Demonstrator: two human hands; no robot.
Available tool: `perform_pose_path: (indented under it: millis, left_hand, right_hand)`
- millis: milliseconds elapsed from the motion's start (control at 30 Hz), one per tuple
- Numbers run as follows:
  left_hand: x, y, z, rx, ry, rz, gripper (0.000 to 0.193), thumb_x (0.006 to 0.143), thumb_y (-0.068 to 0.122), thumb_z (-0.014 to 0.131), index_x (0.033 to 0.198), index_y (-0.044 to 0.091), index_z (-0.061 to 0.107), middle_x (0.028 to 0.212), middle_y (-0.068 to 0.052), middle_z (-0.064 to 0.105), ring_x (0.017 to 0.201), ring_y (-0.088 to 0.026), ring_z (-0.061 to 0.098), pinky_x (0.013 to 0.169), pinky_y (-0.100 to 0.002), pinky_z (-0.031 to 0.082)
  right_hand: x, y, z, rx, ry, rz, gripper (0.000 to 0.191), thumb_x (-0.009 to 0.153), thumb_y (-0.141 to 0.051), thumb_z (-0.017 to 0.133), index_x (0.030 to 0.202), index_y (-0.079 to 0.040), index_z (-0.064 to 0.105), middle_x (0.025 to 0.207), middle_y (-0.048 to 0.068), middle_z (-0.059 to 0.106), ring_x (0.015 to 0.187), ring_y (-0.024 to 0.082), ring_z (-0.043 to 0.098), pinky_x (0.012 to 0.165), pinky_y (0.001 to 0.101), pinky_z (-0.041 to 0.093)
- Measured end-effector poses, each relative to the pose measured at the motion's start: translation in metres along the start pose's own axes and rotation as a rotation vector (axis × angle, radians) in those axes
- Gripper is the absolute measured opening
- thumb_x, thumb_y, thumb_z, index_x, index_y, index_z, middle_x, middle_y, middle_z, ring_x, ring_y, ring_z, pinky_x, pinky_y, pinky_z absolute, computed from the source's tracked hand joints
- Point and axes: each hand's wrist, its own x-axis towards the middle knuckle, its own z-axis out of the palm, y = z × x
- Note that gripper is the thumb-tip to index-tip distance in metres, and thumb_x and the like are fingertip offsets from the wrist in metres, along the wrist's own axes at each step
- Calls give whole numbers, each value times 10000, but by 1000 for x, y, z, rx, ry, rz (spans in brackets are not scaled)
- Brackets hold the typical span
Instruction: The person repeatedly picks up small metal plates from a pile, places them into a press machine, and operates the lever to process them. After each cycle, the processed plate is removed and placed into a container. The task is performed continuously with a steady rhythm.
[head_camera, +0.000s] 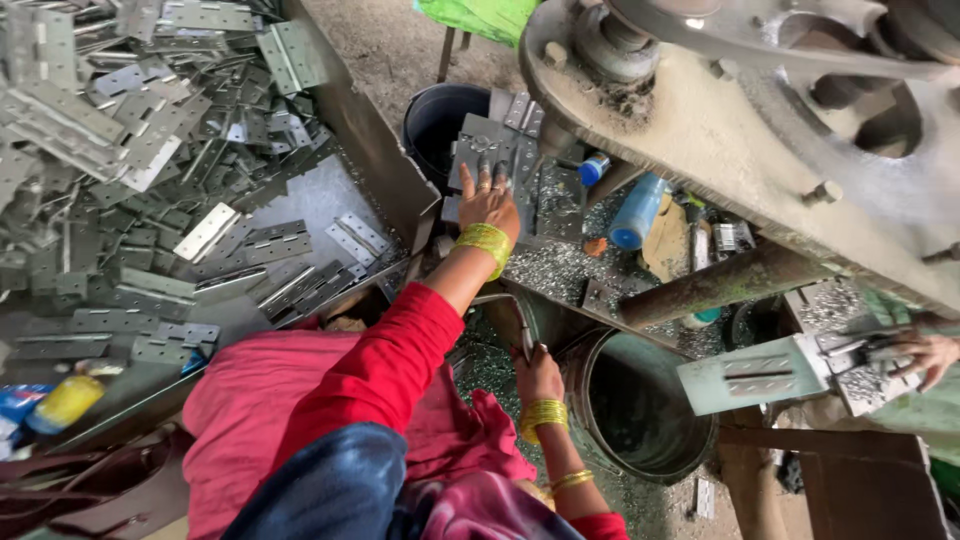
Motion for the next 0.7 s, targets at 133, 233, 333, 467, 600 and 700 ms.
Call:
perform_pose_path:
  millis: [133, 233, 333, 467, 600, 700]
  left_hand:
    - [18, 2, 1, 107, -174, 9, 526, 979, 210, 410, 1496, 137, 477, 1654, -56, 279, 1554, -351, 96, 1178, -658, -69]
    - [33, 2, 4, 146, -156, -5, 520, 994, 220, 406, 1498, 122, 489, 1662, -71, 283, 1565, -377, 93, 1159, -663, -51]
    - [44, 2, 9, 108, -186, -27, 498, 1037, 228, 391, 1507, 126, 518, 1677, -53, 318, 1584, -331, 140, 1212, -661, -59]
    - [45, 1, 14, 5, 10, -68, 544, 995, 239, 442, 1524, 144, 524, 1648, -67, 357, 1566, -306, 181, 1235, -636, -80]
    - [18, -5, 16, 91, -277, 12, 496, 970, 307, 521, 1441, 168, 585, 1686, -72, 301, 1603, -336, 111, 1198, -642, -67]
    - [-24, -15, 19, 56, -41, 121, 573, 979, 442, 493, 1439, 104, 539, 1617, -93, 361, 1548, -327, 169, 1193, -637, -54]
  right_hand:
    - [20, 3, -18, 1, -110, -85, 486, 851, -471, 693, 1086, -46, 705, 992, 305, 700, 1013, 498, 657, 841, 541, 532]
    - [28, 7, -24, 3, -103, -107, 469, 898, -479, 657, 1054, -40, 712, 972, 299, 711, 993, 486, 681, 820, 538, 541]
    - [19, 11, -4, 72, -39, -76, 446, 913, -458, 644, 1043, -37, 713, 969, 300, 711, 992, 493, 675, 814, 541, 539]
    - [10, 12, 14, 37, -127, -50, 424, 871, -396, 665, 1057, -15, 683, 954, 298, 724, 971, 470, 709, 805, 539, 555]
    - [16, -8, -27, -42, -60, -9, 373, 857, -347, 674, 1130, -93, 679, 1028, 267, 712, 1014, 471, 661, 868, 544, 518]
    - [8, -46, -69, 102, 413, -287, 432, 853, -272, 659, 1213, -36, 622, 1042, 261, 710, 938, 467, 666, 781, 540, 516]
